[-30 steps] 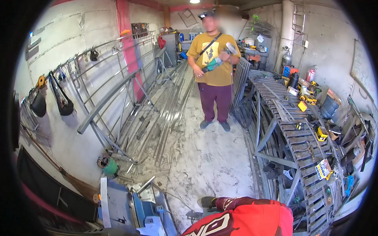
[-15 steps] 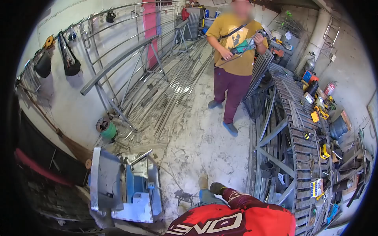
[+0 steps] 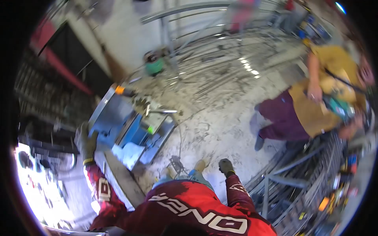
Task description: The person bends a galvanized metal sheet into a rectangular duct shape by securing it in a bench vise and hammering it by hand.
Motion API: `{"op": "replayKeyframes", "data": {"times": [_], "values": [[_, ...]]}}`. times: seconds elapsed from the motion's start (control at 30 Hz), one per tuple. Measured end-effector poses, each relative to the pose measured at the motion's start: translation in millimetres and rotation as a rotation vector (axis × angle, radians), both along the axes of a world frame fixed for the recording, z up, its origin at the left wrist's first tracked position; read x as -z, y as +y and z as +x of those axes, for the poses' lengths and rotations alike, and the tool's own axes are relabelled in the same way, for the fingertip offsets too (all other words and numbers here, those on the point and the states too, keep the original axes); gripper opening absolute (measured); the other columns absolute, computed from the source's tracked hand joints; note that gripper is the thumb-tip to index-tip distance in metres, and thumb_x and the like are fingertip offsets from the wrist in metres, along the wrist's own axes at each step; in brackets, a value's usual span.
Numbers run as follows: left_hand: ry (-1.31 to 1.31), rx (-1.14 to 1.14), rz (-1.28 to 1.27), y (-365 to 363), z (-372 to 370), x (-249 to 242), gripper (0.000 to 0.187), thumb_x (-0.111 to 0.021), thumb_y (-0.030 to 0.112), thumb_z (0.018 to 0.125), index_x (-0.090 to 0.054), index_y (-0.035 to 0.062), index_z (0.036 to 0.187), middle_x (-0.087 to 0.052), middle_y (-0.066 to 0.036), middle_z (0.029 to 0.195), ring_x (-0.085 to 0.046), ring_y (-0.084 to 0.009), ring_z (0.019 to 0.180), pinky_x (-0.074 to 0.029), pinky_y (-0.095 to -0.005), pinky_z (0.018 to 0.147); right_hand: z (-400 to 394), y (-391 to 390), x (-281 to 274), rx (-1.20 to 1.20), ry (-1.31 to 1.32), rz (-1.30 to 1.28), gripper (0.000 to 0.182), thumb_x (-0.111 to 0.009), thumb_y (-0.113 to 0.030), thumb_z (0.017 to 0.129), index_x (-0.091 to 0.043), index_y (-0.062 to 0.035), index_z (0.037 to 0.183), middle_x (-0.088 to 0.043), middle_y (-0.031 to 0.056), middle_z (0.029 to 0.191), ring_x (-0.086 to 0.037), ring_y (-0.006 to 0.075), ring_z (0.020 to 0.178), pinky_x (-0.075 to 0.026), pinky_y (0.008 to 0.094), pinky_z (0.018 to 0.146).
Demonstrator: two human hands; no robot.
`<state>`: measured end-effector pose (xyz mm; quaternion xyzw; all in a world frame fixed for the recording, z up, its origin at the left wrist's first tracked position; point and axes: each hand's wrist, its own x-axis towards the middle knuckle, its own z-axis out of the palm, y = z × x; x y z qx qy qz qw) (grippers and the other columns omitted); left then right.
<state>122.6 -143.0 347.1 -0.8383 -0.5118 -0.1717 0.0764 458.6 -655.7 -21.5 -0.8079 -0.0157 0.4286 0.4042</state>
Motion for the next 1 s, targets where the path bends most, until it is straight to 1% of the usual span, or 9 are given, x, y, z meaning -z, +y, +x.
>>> {"op": "replayKeyframes", "data": {"times": [0.13,0.33,0.4,0.47,0.53,0.6,0.8,0.87,1.0], "values": [[-0.068,-0.055,-0.01,2.0,-6.3,13.3,0.061,-0.073,0.035,0.073,-0.057,0.0173,0.13,-0.058,-0.011,0.127,-0.052,-0.0293,0.121,-0.035,-0.0435,0.104,33.9,-2.5,-4.9,0.164,0.077,-0.025,0.015,-0.056,-0.018,0.084,-0.06,-0.0106,0.071,-0.056,0.0049,0.06,-0.055,0.0182,0.047,-0.044,0.0322,0.042],[-0.098,-0.088,-0.033,2.3,-3.2,12.3,0.055,-0.072,0.033,0.077,-0.059,0.0174,0.128,-0.06,-0.009,0.125,-0.055,-0.0311,0.118,-0.037,-0.0452,0.104,18.1,3.8,-5.1,0.149,0.18,-0.036,0.013,-0.057,-0.019,0.083,-0.059,-0.0106,0.073,-0.055,0.004,0.062,-0.055,0.018,0.048,-0.045,0.0312,0.042],[-0.072,-0.013,0.05,5.3,-6.0,16.5,0.054,-0.071,0.038,0.08,-0.059,0.0122,0.126,-0.062,-0.011,0.122,-0.059,-0.0321,0.109,-0.042,-0.0446,0.097,6.0,12.7,-2.7,0.11,0.195,-0.024,0.012,-0.058,-0.019,0.083,-0.059,-0.0105,0.074,-0.056,0.004,0.063,-0.055,0.0177,0.048,-0.045,0.0311,0.042],[-0.068,-0.007,0.043,2.9,-4.9,14.4,0.053,-0.071,0.037,0.08,-0.06,0.0121,0.125,-0.062,-0.011,0.122,-0.059,-0.0319,0.11,-0.042,-0.0444,0.097,-10.2,25.5,-7.6,0.074,0.207,-0.019,0.012,-0.058,-0.019,0.083,-0.059,-0.0104,0.075,-0.056,0.004,0.063,-0.055,0.0174,0.049,-0.045,0.0311,0.042],[-0.065,-0.004,0.04,1.7,-8.1,12.2,0.053,-0.072,0.037,0.08,-0.06,0.0119,0.125,-0.062,-0.011,0.122,-0.059,-0.0318,0.111,-0.042,-0.0442,0.097,-28.2,42.5,-13.3,0.063,0.151,-0.047,0.02,-0.053,-0.017,0.084,-0.057,-0.0106,0.066,-0.052,0.0025,0.057,-0.053,0.0159,0.046,-0.041,0.0305,0.041],[-0.105,0.035,-0.02,3.8,-10.0,12.7,0.054,-0.073,0.034,0.078,-0.059,0.014,0.126,-0.059,-0.011,0.127,-0.054,-0.0318,0.12,-0.037,-0.0462,0.105,-40.1,55.5,-17.7,0.037,0.152,-0.033,0.021,-0.053,-0.019,0.085,-0.058,-0.0098,0.067,-0.052,0.0032,0.056,-0.053,0.0158,0.047,-0.041,0.0309,0.042],[-0.22,0.191,-0.053,8.2,-28.2,11.5,0.053,-0.074,0.028,0.08,-0.058,0.0079,0.126,-0.057,-0.016,0.13,-0.054,-0.0346,0.121,-0.041,-0.0439,0.103,-70.7,76.7,-19.8,0.01,0.065,-0.045,0.021,-0.055,-0.023,0.088,-0.062,-0.0073,0.076,-0.056,0.005,0.06,-0.055,0.0165,0.049,-0.042,0.0315,0.043],[-0.304,0.235,-0.042,9.7,-38.8,9.3,0.052,-0.074,0.024,0.08,-0.057,0.0065,0.125,-0.057,-0.017,0.13,-0.055,-0.0347,0.12,-0.043,-0.0429,0.1,-80.5,78.7,-17.4,-0.024,0.091,-0.089,0.013,-0.061,-0.022,0.087,-0.063,-0.0094,0.09,-0.06,0.0047,0.069,-0.056,0.016,0.052,-0.045,0.0296,0.044],[-0.455,0.286,-0.066,15.8,-69.2,12.6,0.051,-0.074,0.016,0.082,-0.056,0.0038,0.128,-0.056,-0.017,0.129,-0.058,-0.0314,0.115,-0.048,-0.0391,0.095,-106.8,84.3,-17.7,-0.032,0.095,-0.093,0.013,-0.061,-0.021,0.086,-0.063,-0.0094,0.091,-0.06,0.0052,0.069,-0.056,0.0165,0.052,-0.045,0.0307,0.044]]}}
